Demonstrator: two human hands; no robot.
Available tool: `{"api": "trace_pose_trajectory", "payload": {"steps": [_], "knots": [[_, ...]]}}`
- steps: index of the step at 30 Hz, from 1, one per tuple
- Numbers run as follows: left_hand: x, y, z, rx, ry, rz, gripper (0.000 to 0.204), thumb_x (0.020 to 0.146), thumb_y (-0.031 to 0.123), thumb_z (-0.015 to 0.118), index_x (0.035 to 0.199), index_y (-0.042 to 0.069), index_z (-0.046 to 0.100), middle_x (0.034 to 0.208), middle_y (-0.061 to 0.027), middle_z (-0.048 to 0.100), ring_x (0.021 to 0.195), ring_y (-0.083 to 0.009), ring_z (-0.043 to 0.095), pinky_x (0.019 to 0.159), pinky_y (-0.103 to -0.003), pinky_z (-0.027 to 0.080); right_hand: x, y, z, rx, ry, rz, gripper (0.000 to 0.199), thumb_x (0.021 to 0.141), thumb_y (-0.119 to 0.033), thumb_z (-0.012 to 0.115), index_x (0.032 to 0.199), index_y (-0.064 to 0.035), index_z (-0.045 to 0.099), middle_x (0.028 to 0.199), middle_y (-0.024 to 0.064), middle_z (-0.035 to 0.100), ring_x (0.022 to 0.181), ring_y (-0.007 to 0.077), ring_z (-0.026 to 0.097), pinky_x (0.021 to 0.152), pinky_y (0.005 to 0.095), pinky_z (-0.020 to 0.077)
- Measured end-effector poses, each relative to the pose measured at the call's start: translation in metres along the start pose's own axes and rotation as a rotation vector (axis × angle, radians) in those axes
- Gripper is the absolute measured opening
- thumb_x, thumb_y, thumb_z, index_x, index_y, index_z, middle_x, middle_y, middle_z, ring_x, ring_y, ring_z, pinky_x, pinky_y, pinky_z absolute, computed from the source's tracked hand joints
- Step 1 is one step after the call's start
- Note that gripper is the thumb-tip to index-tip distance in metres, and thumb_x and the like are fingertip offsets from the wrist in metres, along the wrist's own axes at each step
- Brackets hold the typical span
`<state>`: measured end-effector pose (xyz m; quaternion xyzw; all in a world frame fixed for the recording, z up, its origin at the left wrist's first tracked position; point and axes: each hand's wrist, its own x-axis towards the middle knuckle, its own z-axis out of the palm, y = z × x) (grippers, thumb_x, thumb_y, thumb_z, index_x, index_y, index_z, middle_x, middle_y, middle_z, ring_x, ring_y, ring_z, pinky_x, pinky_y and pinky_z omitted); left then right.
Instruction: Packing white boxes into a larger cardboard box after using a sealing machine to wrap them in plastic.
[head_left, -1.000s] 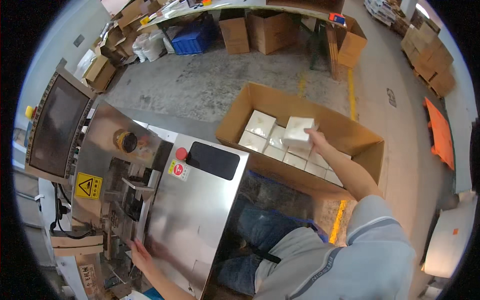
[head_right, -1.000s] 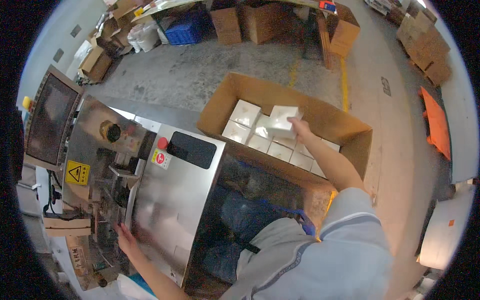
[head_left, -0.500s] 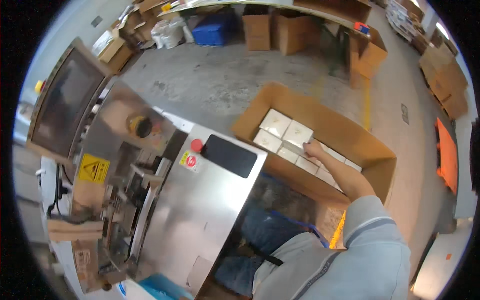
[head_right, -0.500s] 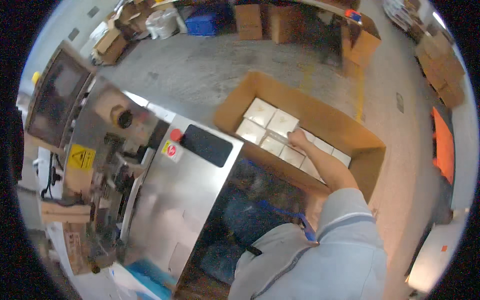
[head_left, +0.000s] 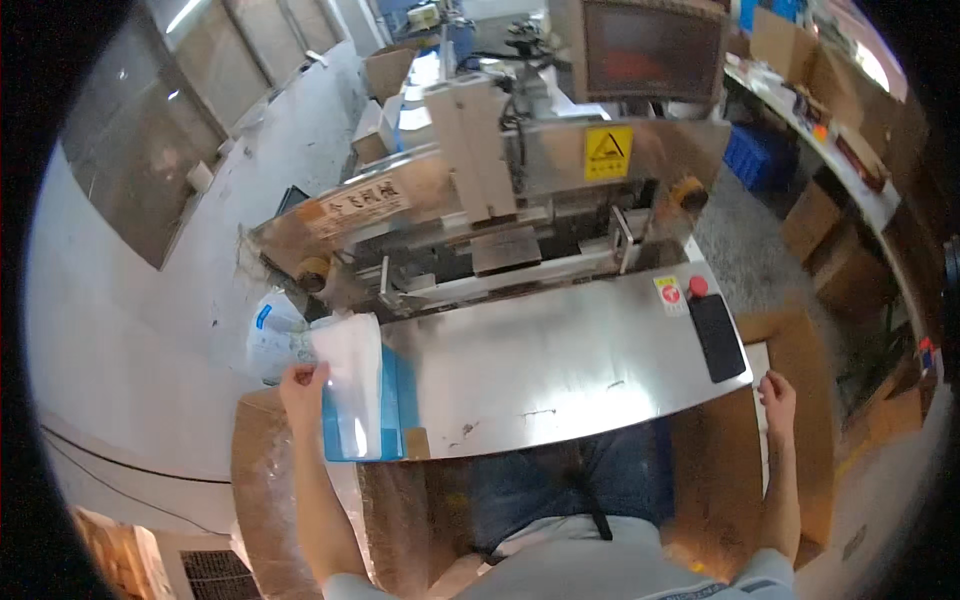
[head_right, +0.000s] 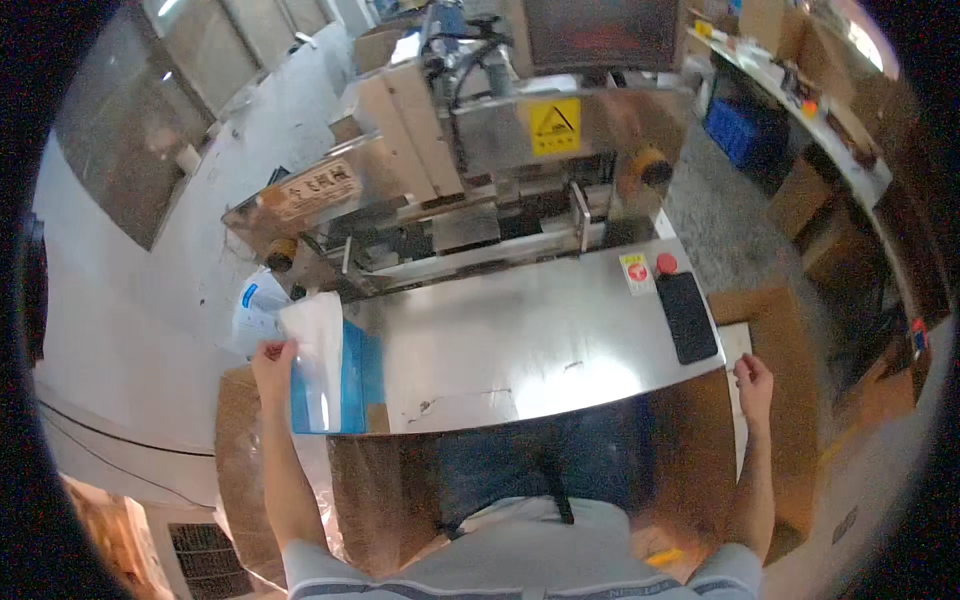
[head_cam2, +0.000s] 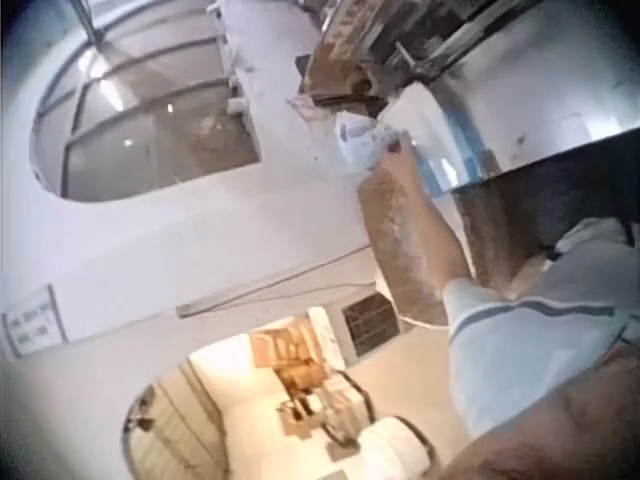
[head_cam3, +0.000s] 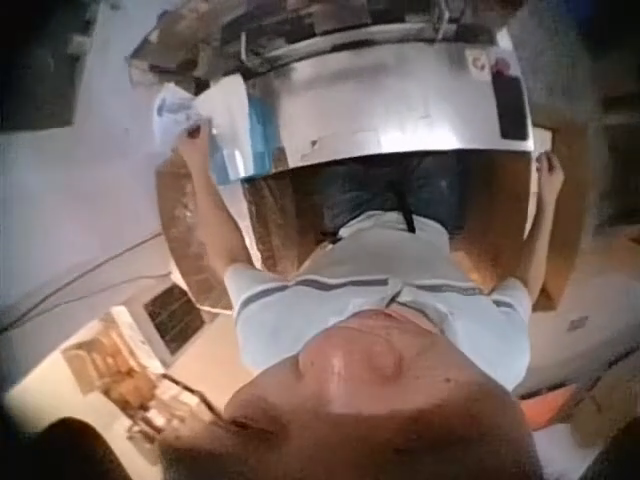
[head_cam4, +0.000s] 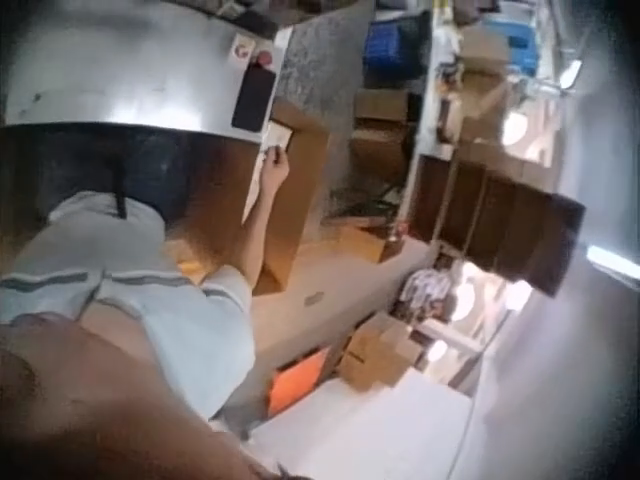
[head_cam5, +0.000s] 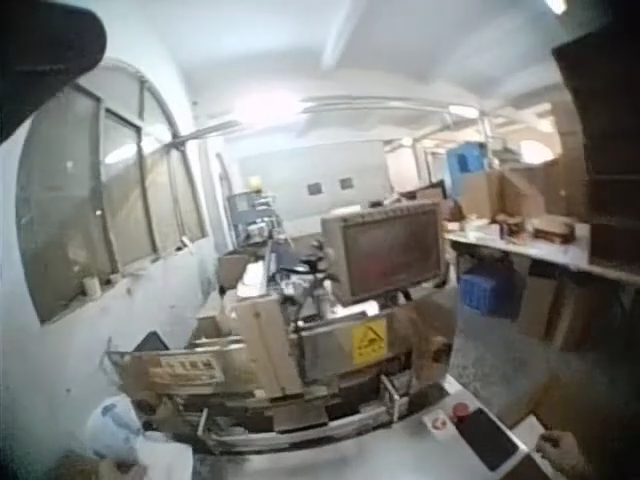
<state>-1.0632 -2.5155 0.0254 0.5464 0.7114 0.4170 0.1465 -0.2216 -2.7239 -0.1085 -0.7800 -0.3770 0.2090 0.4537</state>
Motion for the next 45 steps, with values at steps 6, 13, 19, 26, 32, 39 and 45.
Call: {"api": "trace_pose_trajectory", "payload": {"steps": [6, 13, 19, 26, 32, 39, 45], "knots": [[0.004, -0.015, 0.009, -0.106, 0.148, 0.003, 0.033, 0.085, 0.019, 0.079, 0.105, -0.002, 0.065, 0.084, -0.0054, 0.068, 0.073, -0.0109, 0.06, 0.066, -0.026, 0.049, -0.046, -0.115, 0.008, 0.15, -0.053, -0.027, 0.04, 0.097, -0.02, 0.066, 0.126, 0.0074, 0.061, 0.107, 0.0095, 0.07, 0.094, 0.0131, 0.065, 0.078, 0.0272, 0.0516], [0.013, -0.035, 0.006, -0.169, 0.111, 0.013, 0.031, 0.09, 0.018, 0.075, 0.111, -0.002, 0.065, 0.086, -0.0067, 0.07, 0.074, -0.011, 0.062, 0.068, -0.026, 0.05, -0.057, -0.187, 0.049, 0.216, -0.229, -0.21, 0.032, 0.096, -0.009, 0.065, 0.125, 0.0044, 0.062, 0.111, 0.0094, 0.07, 0.096, 0.0153, 0.066, 0.087, 0.0284, 0.0525], [-0.05, 0.113, 0.014, -0.145, 0.217, 0.239, 0.017, 0.098, 0.012, 0.062, 0.109, 0.001, 0.068, 0.094, -0.0119, 0.074, 0.085, -0.0177, 0.07, 0.077, -0.032, 0.054, -0.078, -0.257, 0.103, 0.267, -0.408, -0.291, 0.037, 0.093, -0.004, 0.067, 0.128, 0.0031, 0.06, 0.121, 0.0133, 0.068, 0.112, 0.0202, 0.065, 0.098, 0.0306, 0.0516], [-0.173, 0.225, 0.07, -0.315, -0.336, 0.575, 0.012, 0.093, 0.005, 0.066, 0.102, 0.002, 0.072, 0.094, -0.0152, 0.075, 0.073, -0.024, 0.073, 0.066, -0.03, 0.057, -0.131, -0.363, 0.19, 0.182, -0.352, -0.933, 0.035, 0.084, -0.008, 0.077, 0.116, -0.0007, 0.066, 0.117, 0.0167, 0.067, 0.108, 0.0222, 0.067, 0.087, 0.0304, 0.0537], [-0.217, 0.225, 0.084, -0.682, -0.591, 0.073, 0.007, 0.094, 0.004, 0.067, 0.094, -0.003, 0.068, 0.076, -0.0101, 0.072, 0.067, -0.0128, 0.069, 0.056, -0.026, 0.054, -0.132, -0.337, 0.166, -0.005, -0.777, -0.851, 0.008, 0.085, -0.009, 0.075, 0.085, -0.0028, 0.07, 0.087, 0.0121, 0.072, 0.075, 0.03, 0.07, 0.064, 0.0366, 0.0541], [-0.21, 0.171, 0.126, -0.632, -0.745, -0.379, 0.018, 0.096, 0.018, 0.068, 0.089, 0.001, 0.066, 0.073, -0.0052, 0.067, 0.06, -0.0099, 0.06, 0.051, -0.025, 0.044, -0.129, -0.325, 0.18, 0.208, -0.538, -1.094, 0.012, 0.078, -0.005, 0.078, 0.084, -0.0033, 0.068, 0.092, 0.0117, 0.07, 0.096, 0.0324, 0.068, 0.081, 0.0393, 0.0554], [-0.208, 0.212, 0.113, -0.364, -0.664, 0.593, 0.041, 0.084, 0.006, 0.074, 0.124, 0.005, 0.064, 0.122, -0.0143, 0.067, 0.09, -0.0287, 0.069, 0.072, -0.033, 0.056, -0.133, -0.3, 0.186, -0.107, -0.737, -1.109, 0.013, 0.078, -0.01, 0.076, 0.083, -0.0034, 0.066, 0.084, 0.0113, 0.067, 0.096, 0.0329, 0.066, 0.095, 0.0469, 0.0513]]}}
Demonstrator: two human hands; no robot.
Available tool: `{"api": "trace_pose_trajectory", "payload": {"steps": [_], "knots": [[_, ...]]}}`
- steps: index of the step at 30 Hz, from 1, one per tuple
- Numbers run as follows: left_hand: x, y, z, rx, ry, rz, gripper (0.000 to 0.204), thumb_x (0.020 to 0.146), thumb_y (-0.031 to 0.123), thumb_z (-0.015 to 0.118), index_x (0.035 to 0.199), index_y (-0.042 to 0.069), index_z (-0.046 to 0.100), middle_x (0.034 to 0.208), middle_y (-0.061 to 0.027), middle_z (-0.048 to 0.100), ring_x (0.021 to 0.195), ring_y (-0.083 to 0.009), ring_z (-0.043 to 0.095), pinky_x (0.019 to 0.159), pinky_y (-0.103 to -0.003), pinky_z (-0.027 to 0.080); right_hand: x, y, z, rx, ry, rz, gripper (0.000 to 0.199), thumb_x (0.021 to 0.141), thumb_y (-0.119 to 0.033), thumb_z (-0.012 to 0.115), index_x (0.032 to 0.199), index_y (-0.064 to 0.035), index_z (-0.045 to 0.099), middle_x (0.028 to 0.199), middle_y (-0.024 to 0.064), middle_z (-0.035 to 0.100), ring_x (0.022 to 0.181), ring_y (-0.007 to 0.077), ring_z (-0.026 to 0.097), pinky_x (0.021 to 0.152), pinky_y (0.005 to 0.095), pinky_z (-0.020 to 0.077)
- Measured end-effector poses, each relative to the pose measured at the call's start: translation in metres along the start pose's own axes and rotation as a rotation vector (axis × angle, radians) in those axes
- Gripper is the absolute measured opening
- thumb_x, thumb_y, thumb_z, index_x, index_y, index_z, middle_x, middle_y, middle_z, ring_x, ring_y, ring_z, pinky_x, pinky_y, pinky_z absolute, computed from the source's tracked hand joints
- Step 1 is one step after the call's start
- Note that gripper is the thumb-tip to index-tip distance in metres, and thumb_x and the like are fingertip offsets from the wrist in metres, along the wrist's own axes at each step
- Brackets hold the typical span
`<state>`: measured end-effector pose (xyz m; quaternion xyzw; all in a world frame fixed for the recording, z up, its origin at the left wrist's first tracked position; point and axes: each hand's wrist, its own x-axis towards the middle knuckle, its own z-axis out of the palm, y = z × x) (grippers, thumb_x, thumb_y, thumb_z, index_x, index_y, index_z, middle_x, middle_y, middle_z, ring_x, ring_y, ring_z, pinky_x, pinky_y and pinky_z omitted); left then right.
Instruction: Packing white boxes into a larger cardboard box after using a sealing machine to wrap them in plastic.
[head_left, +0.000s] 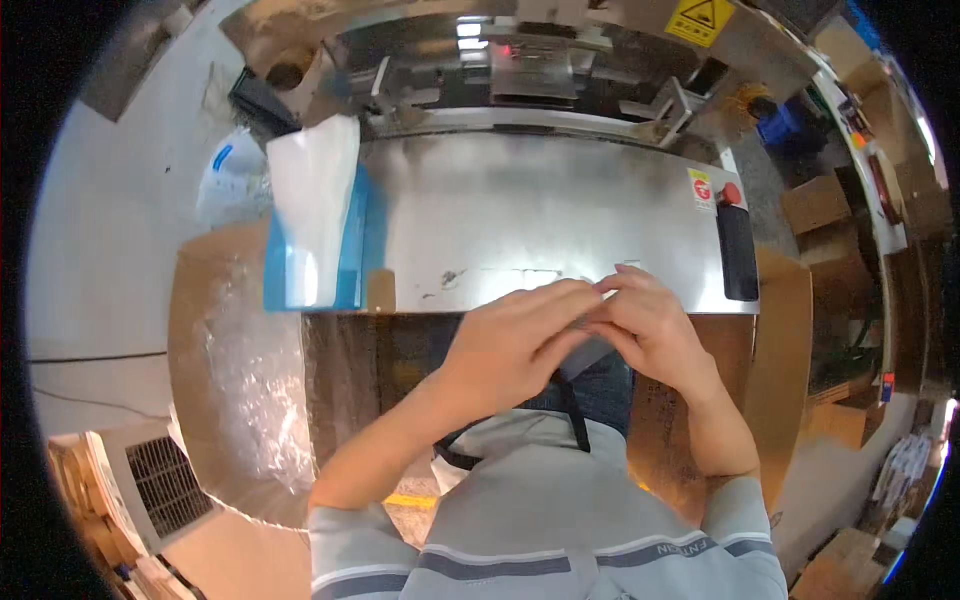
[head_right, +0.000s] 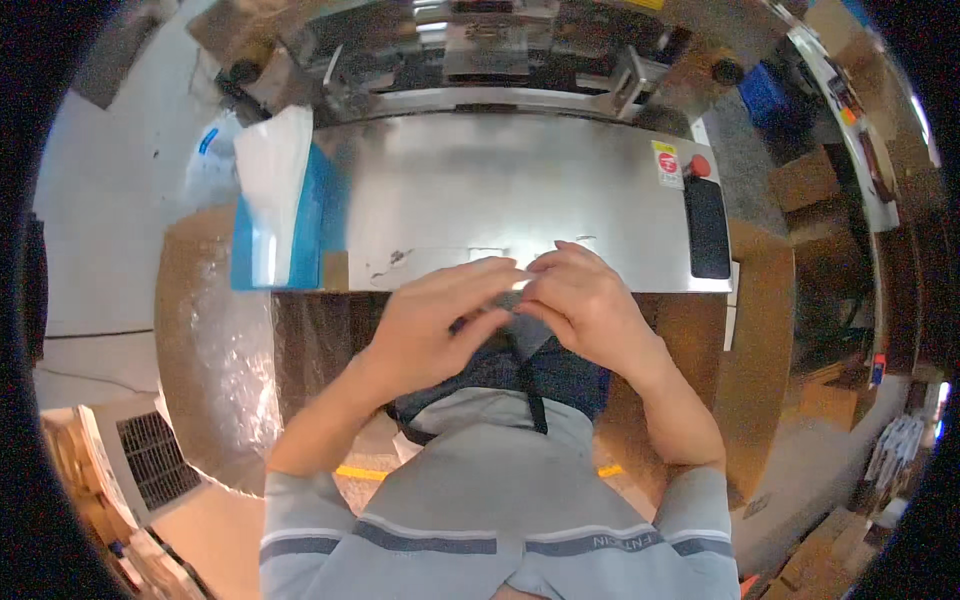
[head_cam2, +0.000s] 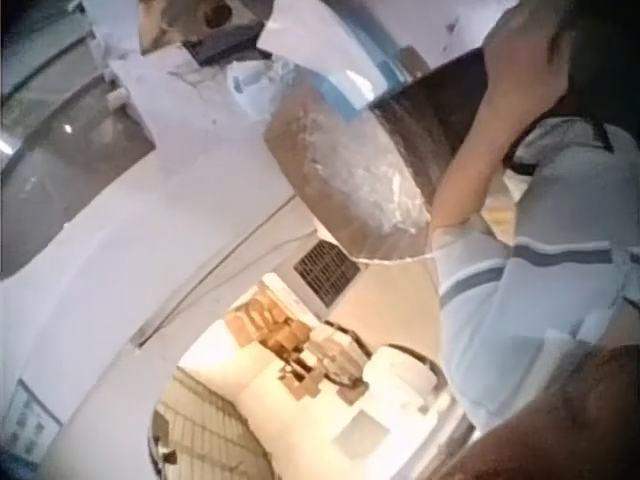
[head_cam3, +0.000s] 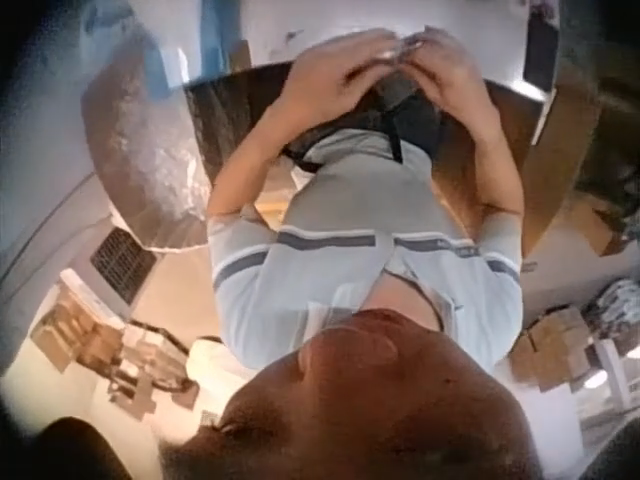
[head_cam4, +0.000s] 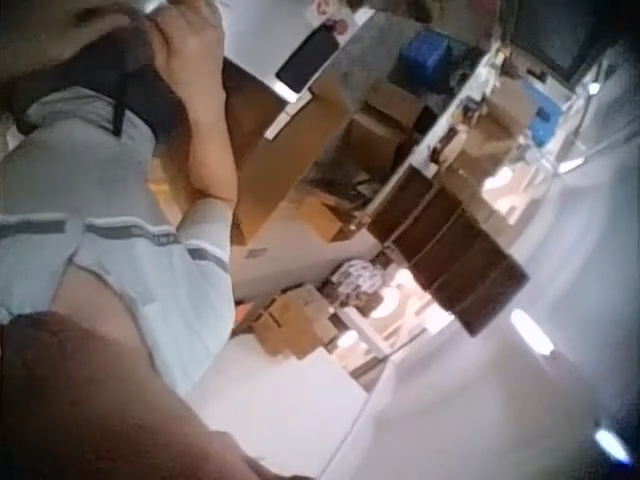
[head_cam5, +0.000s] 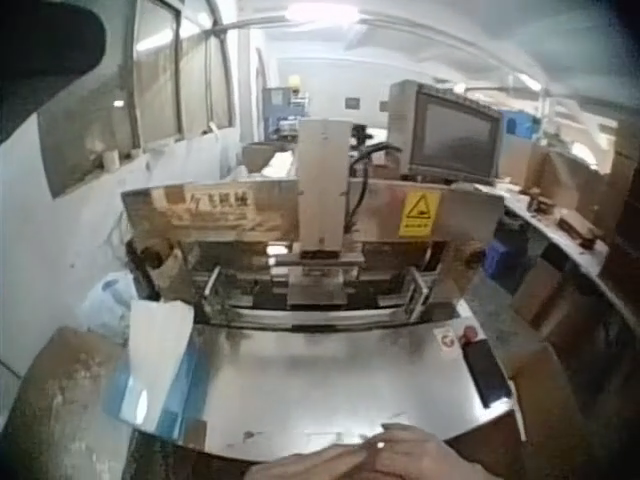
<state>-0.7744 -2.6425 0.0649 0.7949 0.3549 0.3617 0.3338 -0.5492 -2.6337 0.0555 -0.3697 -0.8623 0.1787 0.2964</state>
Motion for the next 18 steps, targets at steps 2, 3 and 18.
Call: {"api": "trace_pose_trajectory", "payload": {"steps": [2, 3, 18], "knots": [[0.0, -0.015, -0.003, -0.009, -0.085, -0.017, 0.045, 0.084, 0.012, 0.074, 0.127, 0.007, 0.063, 0.113, -0.0174, 0.069, 0.09, -0.034, 0.069, 0.077, -0.04, 0.055, 0.007, -0.004, 0.006, -0.025, -0.059, -0.041, 0.014, 0.078, -0.01, 0.076, 0.083, -0.0033, 0.066, 0.084, 0.0116, 0.067, 0.097, 0.0323, 0.066, 0.097, 0.0476, 0.0504], [0.003, -0.021, -0.005, 0.042, -0.154, -0.008, 0.044, 0.085, 0.015, 0.074, 0.127, 0.008, 0.063, 0.109, -0.0182, 0.07, 0.09, -0.0352, 0.069, 0.077, -0.042, 0.054, 0.01, -0.007, 0.004, -0.019, -0.085, -0.015, 0.014, 0.078, -0.011, 0.076, 0.083, -0.0034, 0.066, 0.085, 0.0118, 0.067, 0.097, 0.0321, 0.066, 0.099, 0.0484, 0.0497], [0.054, -0.058, -0.064, 0.275, -0.415, -0.304, 0.026, 0.097, 0.03, 0.056, 0.1, 0.006, 0.068, 0.094, -0.0222, 0.069, 0.09, -0.0436, 0.064, 0.081, -0.051, 0.05, 0.038, 0.058, -0.036, -0.046, -0.212, 0.078, 0.004, 0.084, -0.013, 0.073, 0.086, -0.0086, 0.072, 0.084, 0.0064, 0.068, 0.089, 0.0273, 0.063, 0.101, 0.0483, 0.0425]]}}
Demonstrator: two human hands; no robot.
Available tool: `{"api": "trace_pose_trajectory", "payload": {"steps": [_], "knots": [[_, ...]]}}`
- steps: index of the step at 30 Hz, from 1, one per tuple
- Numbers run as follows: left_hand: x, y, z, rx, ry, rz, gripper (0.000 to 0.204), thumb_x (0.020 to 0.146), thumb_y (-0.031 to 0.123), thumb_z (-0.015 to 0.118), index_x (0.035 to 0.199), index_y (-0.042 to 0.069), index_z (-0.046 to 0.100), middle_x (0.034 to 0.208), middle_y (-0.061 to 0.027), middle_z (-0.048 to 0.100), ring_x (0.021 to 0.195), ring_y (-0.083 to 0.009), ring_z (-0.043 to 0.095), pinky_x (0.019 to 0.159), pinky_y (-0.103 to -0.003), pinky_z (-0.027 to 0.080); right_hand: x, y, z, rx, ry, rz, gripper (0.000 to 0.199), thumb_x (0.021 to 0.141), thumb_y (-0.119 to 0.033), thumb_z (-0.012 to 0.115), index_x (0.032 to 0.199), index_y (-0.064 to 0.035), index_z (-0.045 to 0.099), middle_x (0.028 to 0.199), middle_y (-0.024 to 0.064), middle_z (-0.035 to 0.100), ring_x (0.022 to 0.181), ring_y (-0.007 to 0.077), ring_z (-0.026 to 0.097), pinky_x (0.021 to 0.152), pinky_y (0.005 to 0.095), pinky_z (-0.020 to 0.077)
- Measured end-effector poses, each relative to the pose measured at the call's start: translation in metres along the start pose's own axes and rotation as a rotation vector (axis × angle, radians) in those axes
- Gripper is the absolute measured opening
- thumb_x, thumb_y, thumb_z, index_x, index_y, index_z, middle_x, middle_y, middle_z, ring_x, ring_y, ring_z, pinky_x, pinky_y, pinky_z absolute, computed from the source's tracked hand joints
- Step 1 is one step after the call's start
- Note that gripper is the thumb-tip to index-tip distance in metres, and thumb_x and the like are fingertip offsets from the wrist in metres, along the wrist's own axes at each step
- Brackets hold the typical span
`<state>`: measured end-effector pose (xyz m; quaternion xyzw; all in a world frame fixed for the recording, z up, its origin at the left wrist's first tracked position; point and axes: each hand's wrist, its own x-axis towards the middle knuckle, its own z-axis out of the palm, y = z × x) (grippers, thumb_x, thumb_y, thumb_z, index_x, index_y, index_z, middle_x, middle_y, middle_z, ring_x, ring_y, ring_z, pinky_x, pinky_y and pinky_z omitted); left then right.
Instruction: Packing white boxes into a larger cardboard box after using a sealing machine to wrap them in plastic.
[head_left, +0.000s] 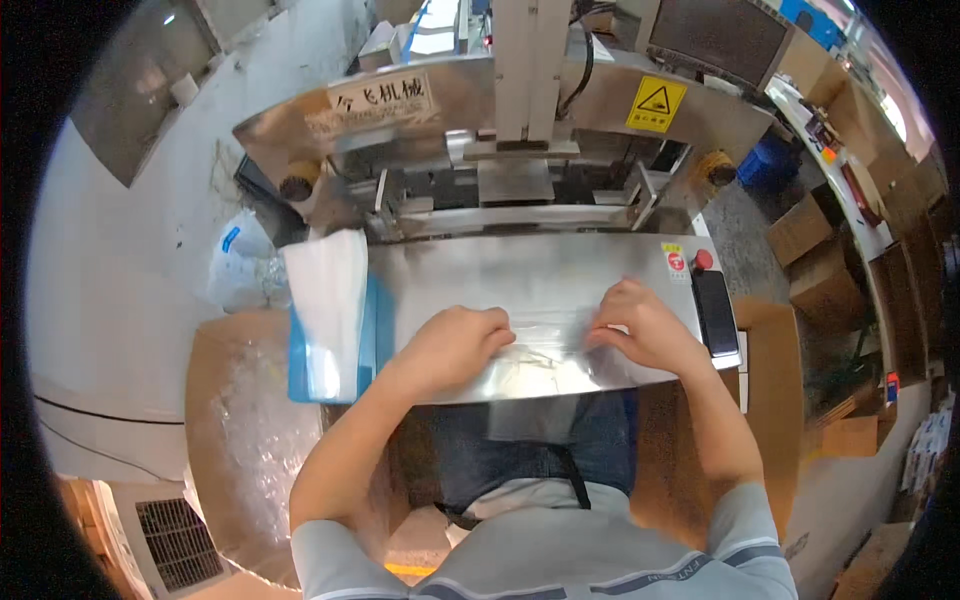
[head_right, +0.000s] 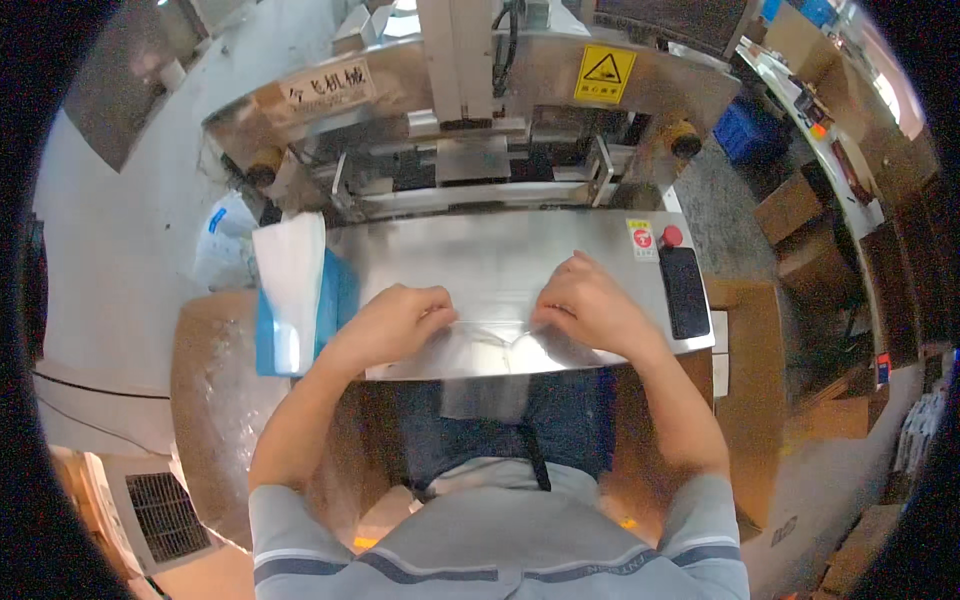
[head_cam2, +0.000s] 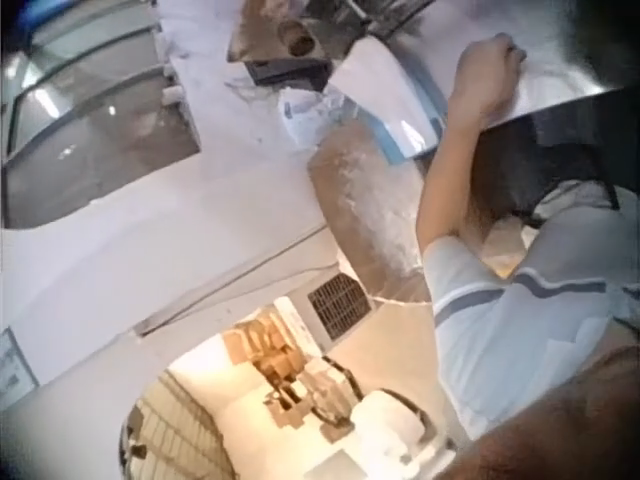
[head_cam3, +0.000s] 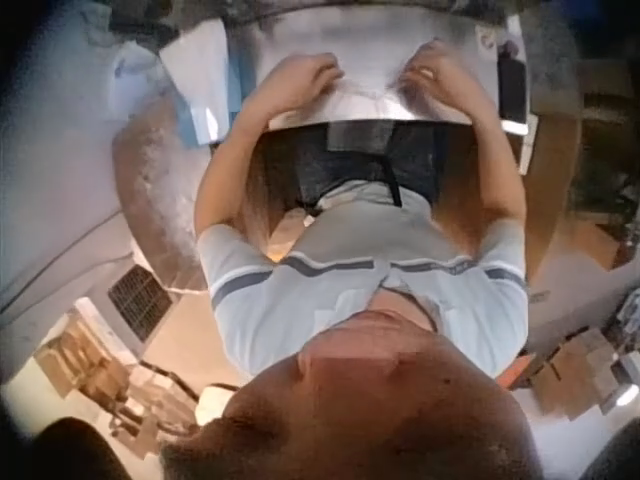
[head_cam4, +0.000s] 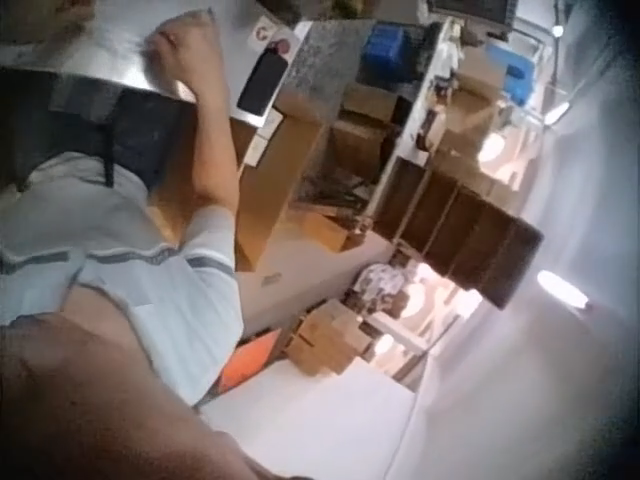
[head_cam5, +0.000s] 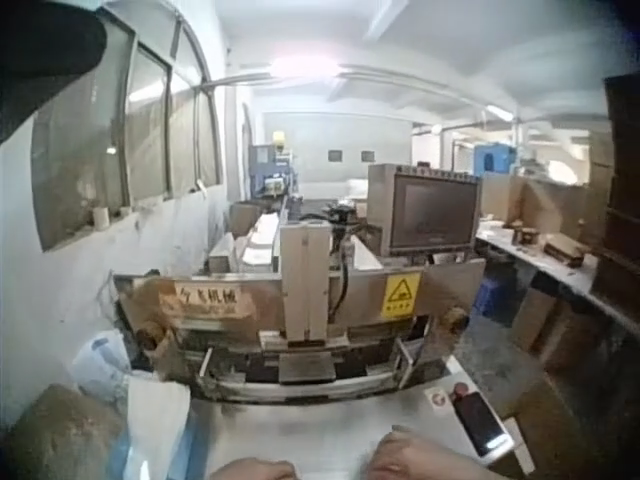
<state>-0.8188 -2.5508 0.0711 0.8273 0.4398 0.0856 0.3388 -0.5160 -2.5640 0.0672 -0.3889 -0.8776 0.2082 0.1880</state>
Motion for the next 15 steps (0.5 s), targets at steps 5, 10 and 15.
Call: {"api": "trace_pose_trajectory", "payload": {"steps": [5, 10, 15], "knots": [[0.08, -0.087, -0.008, -0.08, -0.01, -0.021, 0.03, 0.097, 0.033, 0.058, 0.102, 0.005, 0.068, 0.098, -0.0172, 0.072, 0.091, -0.0327, 0.069, 0.081, -0.045, 0.052, 0.067, 0.086, 0.025, 0.003, -0.03, 0.141, 0.019, 0.091, -0.024, 0.068, 0.095, -0.0052, 0.073, 0.091, 0.0139, 0.072, 0.079, 0.0279, 0.067, 0.077, 0.0407, 0.0521], [0.171, -0.115, -0.067, -0.027, -0.012, -0.018, 0.052, 0.09, 0.048, 0.067, 0.112, 0.002, 0.071, 0.104, -0.017, 0.073, 0.095, -0.0291, 0.068, 0.087, -0.041, 0.052, 0.131, 0.135, 0.007, -0.008, -0.053, 0.243, 0.022, 0.096, -0.021, 0.064, 0.1, -0.0008, 0.072, 0.085, 0.0074, 0.073, 0.081, 0.0138, 0.066, 0.073, 0.0318, 0.052], [0.232, -0.133, -0.074, -0.22, 0.093, 0.01, 0.049, 0.084, 0.037, 0.075, 0.112, -0.003, 0.068, 0.102, -0.015, 0.069, 0.094, -0.0268, 0.064, 0.084, -0.04, 0.05, 0.161, 0.15, -0.023, -0.108, -0.008, 0.334, 0.026, 0.1, -0.024, 0.061, 0.103, 0.0006, 0.068, 0.084, 0.0057, 0.068, 0.08, 0.0116, 0.06, 0.075, 0.0303, 0.0496]]}}
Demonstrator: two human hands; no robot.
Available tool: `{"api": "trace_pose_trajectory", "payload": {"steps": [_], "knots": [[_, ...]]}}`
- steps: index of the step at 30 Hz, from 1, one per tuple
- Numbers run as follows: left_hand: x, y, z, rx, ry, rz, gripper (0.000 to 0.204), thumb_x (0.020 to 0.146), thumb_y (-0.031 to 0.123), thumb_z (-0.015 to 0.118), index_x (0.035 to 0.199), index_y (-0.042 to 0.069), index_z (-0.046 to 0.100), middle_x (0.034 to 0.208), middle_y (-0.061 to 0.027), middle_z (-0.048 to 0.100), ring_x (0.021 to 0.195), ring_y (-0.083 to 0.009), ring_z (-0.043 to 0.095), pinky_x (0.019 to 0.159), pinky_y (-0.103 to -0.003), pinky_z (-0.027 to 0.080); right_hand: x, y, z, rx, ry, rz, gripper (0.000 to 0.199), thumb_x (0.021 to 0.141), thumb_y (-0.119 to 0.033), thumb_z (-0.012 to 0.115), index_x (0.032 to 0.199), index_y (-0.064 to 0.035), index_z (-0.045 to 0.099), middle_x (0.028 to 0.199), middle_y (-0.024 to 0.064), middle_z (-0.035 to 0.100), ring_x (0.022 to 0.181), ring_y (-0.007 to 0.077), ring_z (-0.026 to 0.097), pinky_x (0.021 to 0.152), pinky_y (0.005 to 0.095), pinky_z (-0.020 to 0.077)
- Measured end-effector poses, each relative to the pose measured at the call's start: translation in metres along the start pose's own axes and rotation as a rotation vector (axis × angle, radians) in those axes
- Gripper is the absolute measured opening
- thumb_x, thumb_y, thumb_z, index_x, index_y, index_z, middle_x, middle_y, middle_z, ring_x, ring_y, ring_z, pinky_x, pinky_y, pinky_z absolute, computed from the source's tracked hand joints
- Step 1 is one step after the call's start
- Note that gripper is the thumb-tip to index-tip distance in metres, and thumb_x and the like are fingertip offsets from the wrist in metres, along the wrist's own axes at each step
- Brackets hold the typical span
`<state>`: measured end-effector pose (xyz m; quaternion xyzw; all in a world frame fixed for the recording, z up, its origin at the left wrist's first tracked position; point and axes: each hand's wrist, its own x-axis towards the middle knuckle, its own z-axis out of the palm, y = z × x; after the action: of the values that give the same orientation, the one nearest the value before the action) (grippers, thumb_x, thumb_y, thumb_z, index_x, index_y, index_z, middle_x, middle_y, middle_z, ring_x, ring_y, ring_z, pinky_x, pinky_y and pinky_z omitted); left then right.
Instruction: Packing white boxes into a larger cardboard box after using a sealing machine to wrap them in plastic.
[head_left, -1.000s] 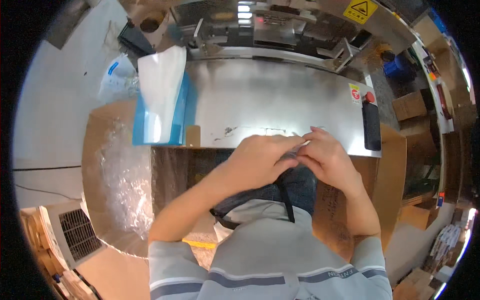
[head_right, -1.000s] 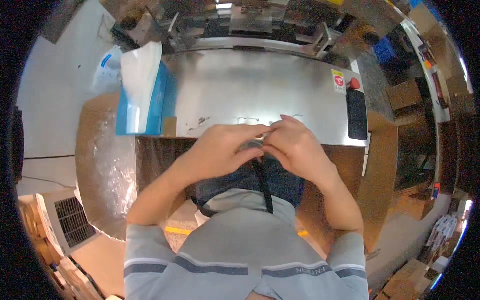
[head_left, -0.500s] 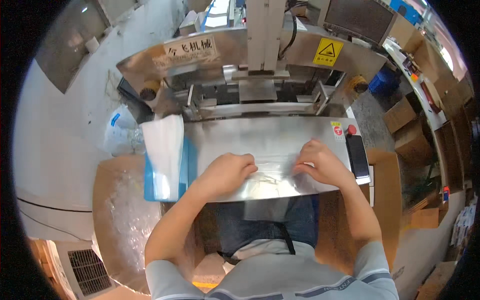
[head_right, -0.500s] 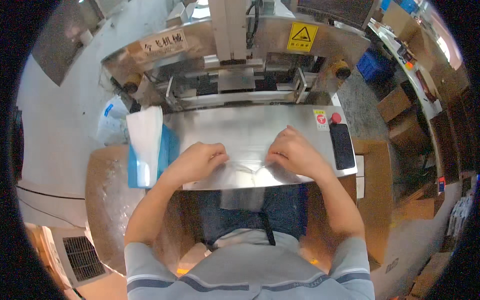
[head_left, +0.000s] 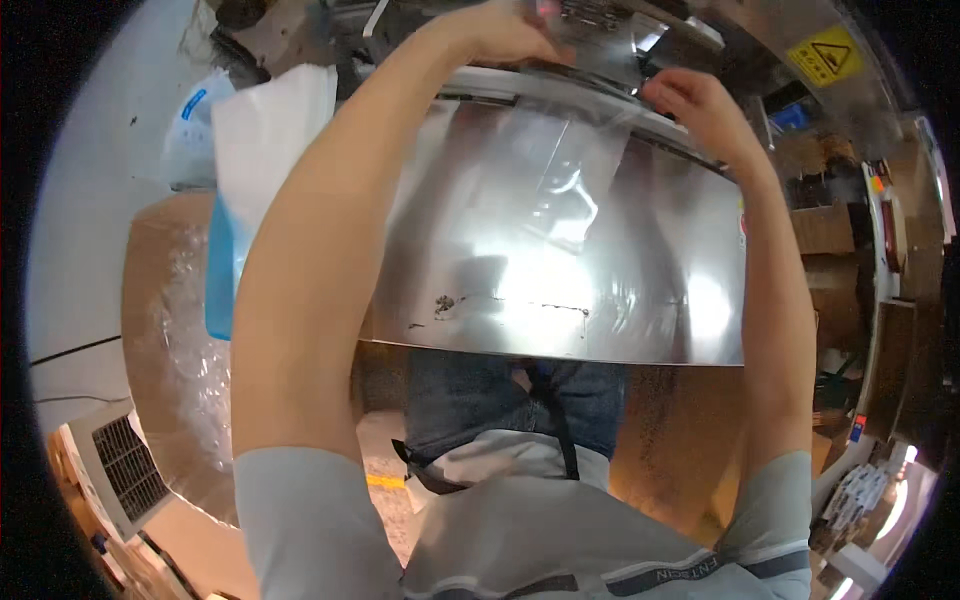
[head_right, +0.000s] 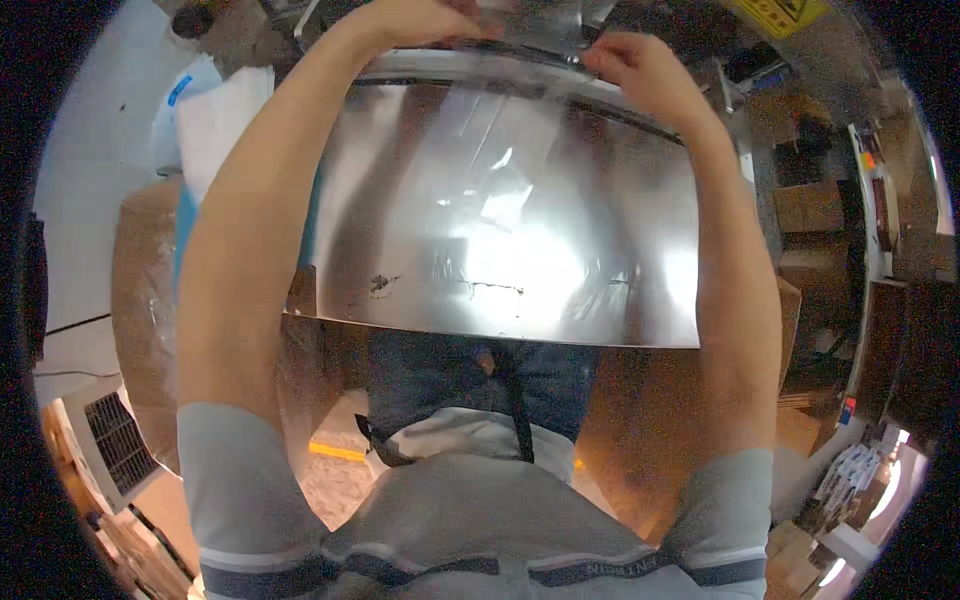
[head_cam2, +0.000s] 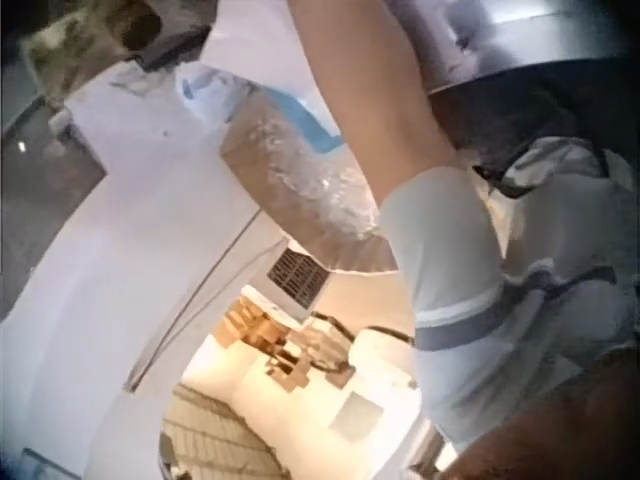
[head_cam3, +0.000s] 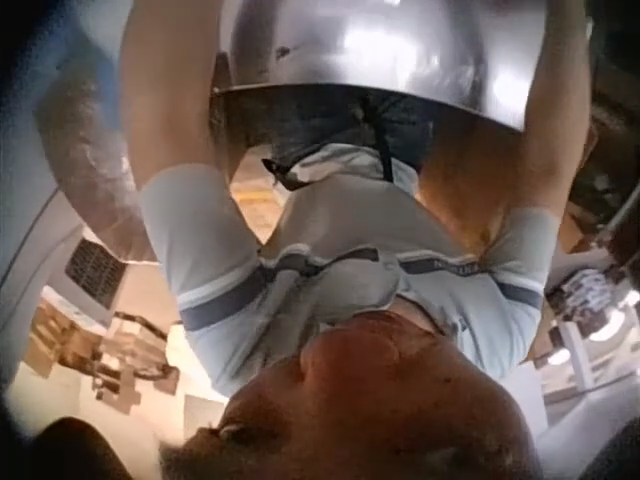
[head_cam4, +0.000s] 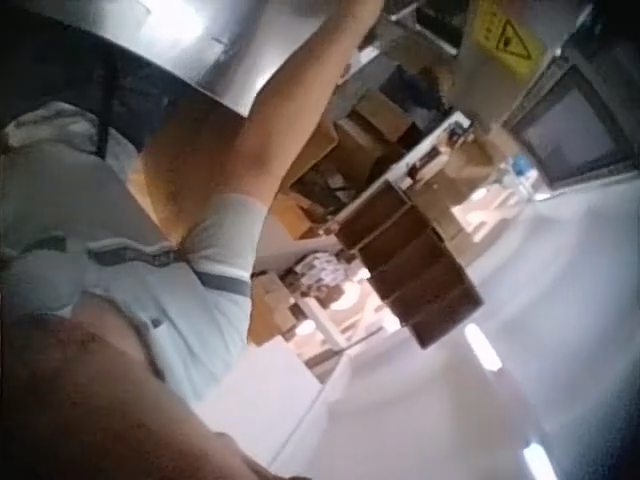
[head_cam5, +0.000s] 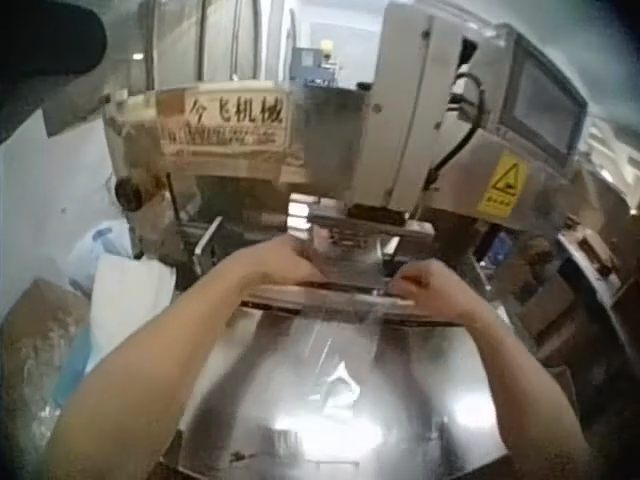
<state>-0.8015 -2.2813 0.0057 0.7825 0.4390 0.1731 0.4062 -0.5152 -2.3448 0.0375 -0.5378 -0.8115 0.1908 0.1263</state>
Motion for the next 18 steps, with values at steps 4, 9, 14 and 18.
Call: {"api": "trace_pose_trajectory", "payload": {"steps": [4, 9, 14, 18], "knots": [[0.028, -0.107, -0.007, 0.144, 0.36, 0.203, 0.015, 0.084, 0.018, 0.069, 0.091, 0.005, 0.066, 0.084, -0.0073, 0.064, 0.083, -0.015, 0.056, 0.068, -0.034, 0.048, 0.027, -0.028, 0.032, -0.012, 0.091, -0.178, 0.033, 0.099, -0.022, 0.062, 0.124, -0.0011, 0.063, 0.103, 0.0118, 0.071, 0.089, 0.0173, 0.065, 0.081, 0.0307, 0.0508], [-0.02, -0.006, 0.047, 0.251, 0.6, 0.194, 0.02, 0.081, 0.019, 0.073, 0.094, 0.007, 0.064, 0.094, -0.0122, 0.068, 0.092, -0.0238, 0.061, 0.083, -0.04, 0.049, -0.024, -0.067, 0.052, -0.282, 0.221, -0.268, 0.048, 0.094, -0.027, 0.063, 0.131, 0.0031, 0.057, 0.133, 0.0278, 0.058, 0.124, 0.0425, 0.055, 0.103, 0.0455, 0.0451], [-0.104, 0.043, 0.118, 0.55, 0.79, 0.181, 0.046, 0.079, 0.014, 0.066, 0.121, -0.003, 0.059, 0.113, -0.0208, 0.061, 0.11, -0.0378, 0.057, 0.095, -0.05, 0.043, -0.007, -0.053, 0.077, -0.415, 0.321, -0.344, 0.059, 0.093, -0.032, 0.065, 0.136, 0.0063, 0.051, 0.137, 0.0292, 0.054, 0.13, 0.0435, 0.05, 0.109, 0.0473, 0.0412], [-0.2, 0.072, 0.194, 0.466, 0.517, 0.074, 0.064, 0.087, 0.041, 0.07, 0.132, -0.003, 0.055, 0.143, -0.0272, 0.046, 0.138, -0.042, 0.039, 0.113, -0.059, 0.028, -0.008, -0.056, 0.068, -0.268, 0.309, -0.318, 0.055, 0.092, -0.035, 0.066, 0.131, 0.0028, 0.056, 0.134, 0.0266, 0.057, 0.122, 0.0423, 0.057, 0.102, 0.0473, 0.0463]]}}
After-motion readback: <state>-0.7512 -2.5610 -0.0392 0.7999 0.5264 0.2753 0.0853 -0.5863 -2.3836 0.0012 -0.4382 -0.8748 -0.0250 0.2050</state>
